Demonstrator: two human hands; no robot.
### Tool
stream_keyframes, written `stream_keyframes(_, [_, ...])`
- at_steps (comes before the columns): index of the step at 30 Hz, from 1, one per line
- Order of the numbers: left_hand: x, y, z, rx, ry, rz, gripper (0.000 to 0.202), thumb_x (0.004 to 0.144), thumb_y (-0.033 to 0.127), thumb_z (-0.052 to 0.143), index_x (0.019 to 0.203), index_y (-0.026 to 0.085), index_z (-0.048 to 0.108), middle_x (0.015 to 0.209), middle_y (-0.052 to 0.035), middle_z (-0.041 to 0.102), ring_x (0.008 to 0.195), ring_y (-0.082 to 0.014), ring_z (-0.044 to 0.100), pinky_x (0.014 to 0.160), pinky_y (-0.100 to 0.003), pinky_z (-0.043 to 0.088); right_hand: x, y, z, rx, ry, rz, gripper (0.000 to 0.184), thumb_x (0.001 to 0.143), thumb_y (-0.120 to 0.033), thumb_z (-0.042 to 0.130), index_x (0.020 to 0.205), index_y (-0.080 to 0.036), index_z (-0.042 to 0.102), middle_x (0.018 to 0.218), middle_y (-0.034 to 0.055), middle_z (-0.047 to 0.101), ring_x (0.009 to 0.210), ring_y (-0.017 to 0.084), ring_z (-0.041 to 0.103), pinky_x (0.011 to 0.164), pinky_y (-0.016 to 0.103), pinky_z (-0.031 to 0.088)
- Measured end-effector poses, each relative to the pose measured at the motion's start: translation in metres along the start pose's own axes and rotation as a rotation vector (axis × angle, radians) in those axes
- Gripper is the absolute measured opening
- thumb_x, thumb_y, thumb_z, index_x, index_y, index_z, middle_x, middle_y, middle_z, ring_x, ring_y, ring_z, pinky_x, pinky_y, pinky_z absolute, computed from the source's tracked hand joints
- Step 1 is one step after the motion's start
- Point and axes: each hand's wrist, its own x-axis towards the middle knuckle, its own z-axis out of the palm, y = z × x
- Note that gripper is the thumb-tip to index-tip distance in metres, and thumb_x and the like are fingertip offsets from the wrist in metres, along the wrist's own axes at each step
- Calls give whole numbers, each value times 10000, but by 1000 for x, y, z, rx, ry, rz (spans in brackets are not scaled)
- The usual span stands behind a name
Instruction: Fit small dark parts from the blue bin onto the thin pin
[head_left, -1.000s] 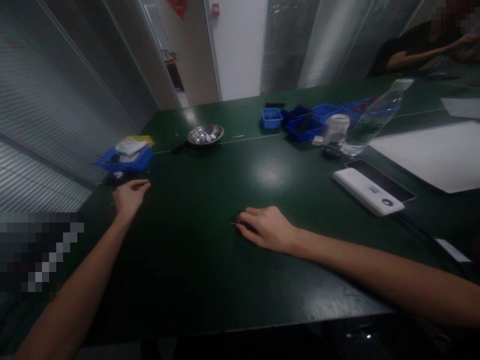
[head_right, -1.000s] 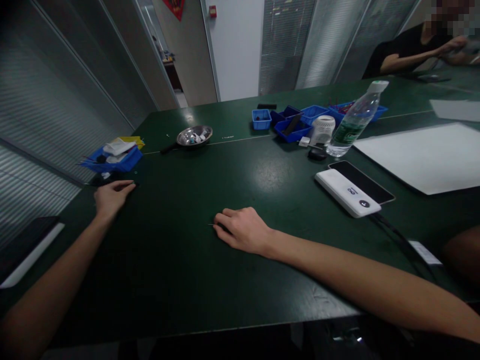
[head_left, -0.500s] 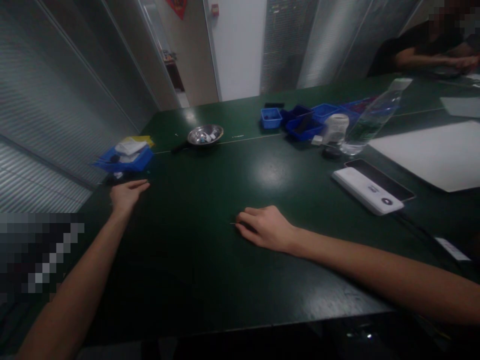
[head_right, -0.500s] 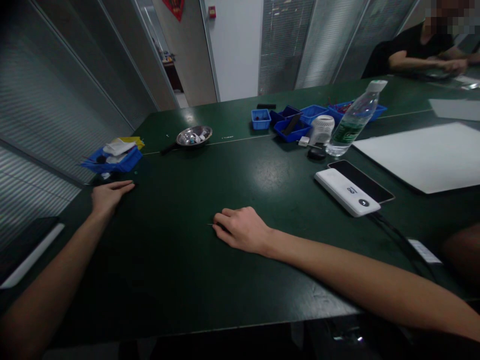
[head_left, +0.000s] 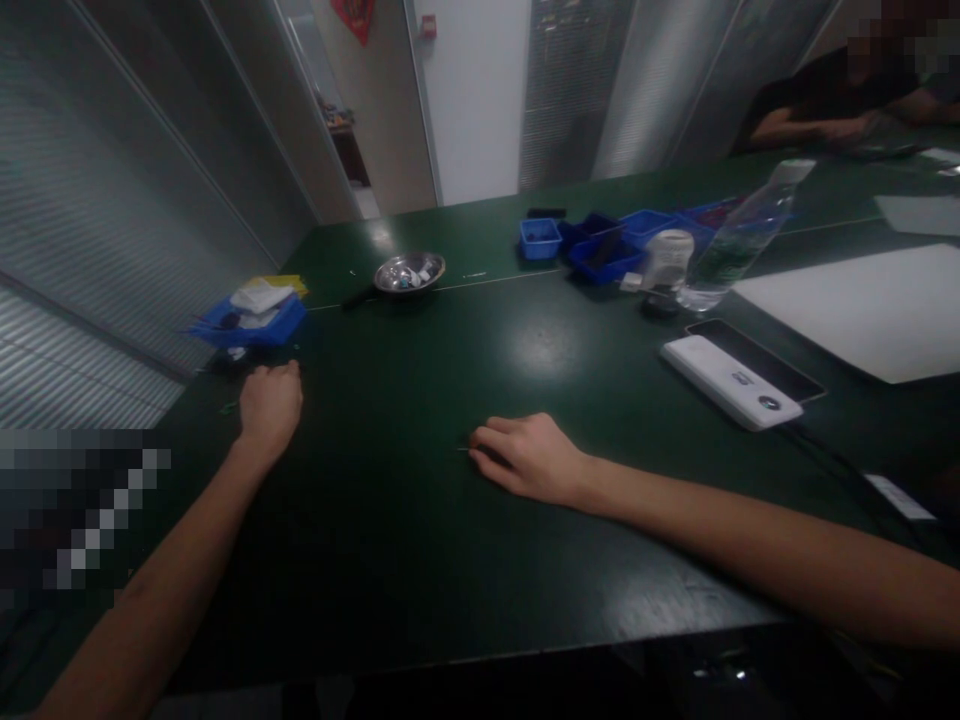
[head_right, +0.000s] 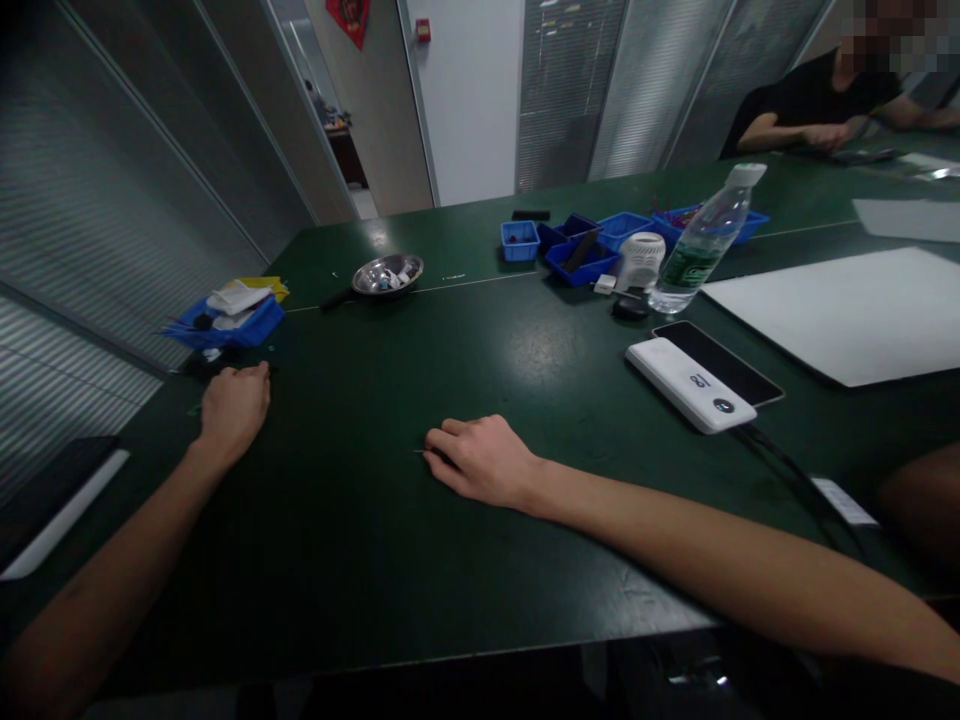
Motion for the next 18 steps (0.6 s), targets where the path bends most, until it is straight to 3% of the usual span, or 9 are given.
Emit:
stream_keyframes(3, [3, 0, 1, 320, 56, 72, 487, 972, 289, 284, 1144, 9, 643, 1058, -300, 641, 1078, -439, 555, 889, -545, 424, 0, 0, -1, -7, 0, -3, 297, 1037, -365, 392, 1052, -175, 619, 868, 28, 625, 649, 102, 518, 563, 239, 309])
stream_keyframes(5, [4, -3, 1, 322, 82, 67, 499, 982, 322, 296, 1154, 28, 661, 1075, -274, 660, 1054, -405, 585, 887, -510, 448, -1, 0, -1, -5, 2, -7, 298, 1039, -364, 388, 1045, -174, 618, 860, 27, 621, 648, 102, 515, 562, 239, 310])
stream_keyframes(8, [7, -9, -1, 76, 122, -20, 471, 966, 406, 404, 1180, 112, 702, 1141, -180, 698, 1032, -326, 639, 931, -436, 471, -1, 0, -1, -5, 5, -8, 299, 1041, -363, 382, 1044, -176, 615, 862, 28, 622, 648, 103, 513, 562, 239, 309])
stream_keyframes(11, [8, -4, -5, -252, 73, -170, 439, 859, 487, 605, 1155, 191, 739, 1106, -95, 735, 976, -277, 679, 888, -375, 512, -1, 1, 0, -1, 0, 1, 289, 1037, -363, 391, 1053, -180, 614, 867, 29, 628, 648, 103, 515, 567, 237, 311])
stream_keyframes(13, [6, 13, -8, -444, -31, -189, 458, 780, 507, 703, 1133, 218, 750, 1097, -75, 740, 982, -266, 683, 865, -359, 527, 0, 1, 1, 3, 1, 4, 285, 1034, -364, 400, 1051, -181, 616, 866, 29, 630, 646, 102, 516, 570, 236, 313])
stream_keyframes(18, [-24, 93, -13, -691, -400, 112, 414, 788, 493, 731, 1099, 221, 754, 1103, -69, 730, 944, -221, 679, 827, -331, 538, 0, 1, 1, -3, 15, 12, 295, 1035, -368, 396, 1043, -179, 622, 855, 29, 630, 650, 103, 526, 571, 237, 312])
